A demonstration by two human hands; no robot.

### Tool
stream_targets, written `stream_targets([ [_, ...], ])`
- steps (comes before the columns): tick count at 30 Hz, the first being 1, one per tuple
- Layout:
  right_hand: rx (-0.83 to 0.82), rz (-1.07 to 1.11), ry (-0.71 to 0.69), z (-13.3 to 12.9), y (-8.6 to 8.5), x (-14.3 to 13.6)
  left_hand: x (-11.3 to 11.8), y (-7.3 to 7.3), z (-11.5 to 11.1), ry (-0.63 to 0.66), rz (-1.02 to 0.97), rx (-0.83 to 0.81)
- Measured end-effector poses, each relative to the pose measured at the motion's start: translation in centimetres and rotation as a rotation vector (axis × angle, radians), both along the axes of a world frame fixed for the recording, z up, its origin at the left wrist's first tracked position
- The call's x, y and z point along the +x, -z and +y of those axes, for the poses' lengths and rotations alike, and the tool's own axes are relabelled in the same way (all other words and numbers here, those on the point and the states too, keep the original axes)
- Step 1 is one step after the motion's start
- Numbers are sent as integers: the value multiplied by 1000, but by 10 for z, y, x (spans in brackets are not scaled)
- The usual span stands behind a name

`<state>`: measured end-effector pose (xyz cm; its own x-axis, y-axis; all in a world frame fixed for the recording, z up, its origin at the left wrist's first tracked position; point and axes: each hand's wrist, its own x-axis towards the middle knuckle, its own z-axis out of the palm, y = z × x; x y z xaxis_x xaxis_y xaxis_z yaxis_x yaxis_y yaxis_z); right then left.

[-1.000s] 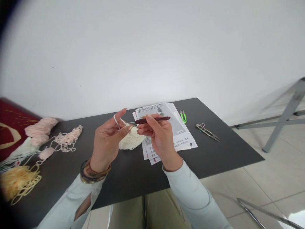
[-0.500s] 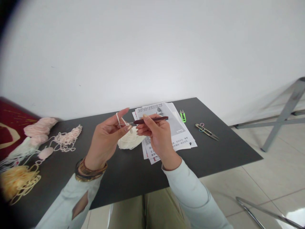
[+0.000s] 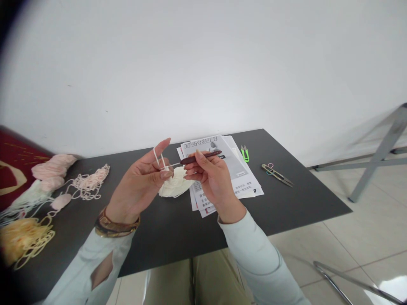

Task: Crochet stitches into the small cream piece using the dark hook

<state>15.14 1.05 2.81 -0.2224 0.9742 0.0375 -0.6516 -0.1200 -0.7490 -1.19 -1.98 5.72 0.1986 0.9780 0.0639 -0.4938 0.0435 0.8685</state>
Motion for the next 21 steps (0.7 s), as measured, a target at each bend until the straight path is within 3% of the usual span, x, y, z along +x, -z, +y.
stream_targets([
  [21,70,65,-64,1,1,3,-9,3,-2,192,-80,38],
])
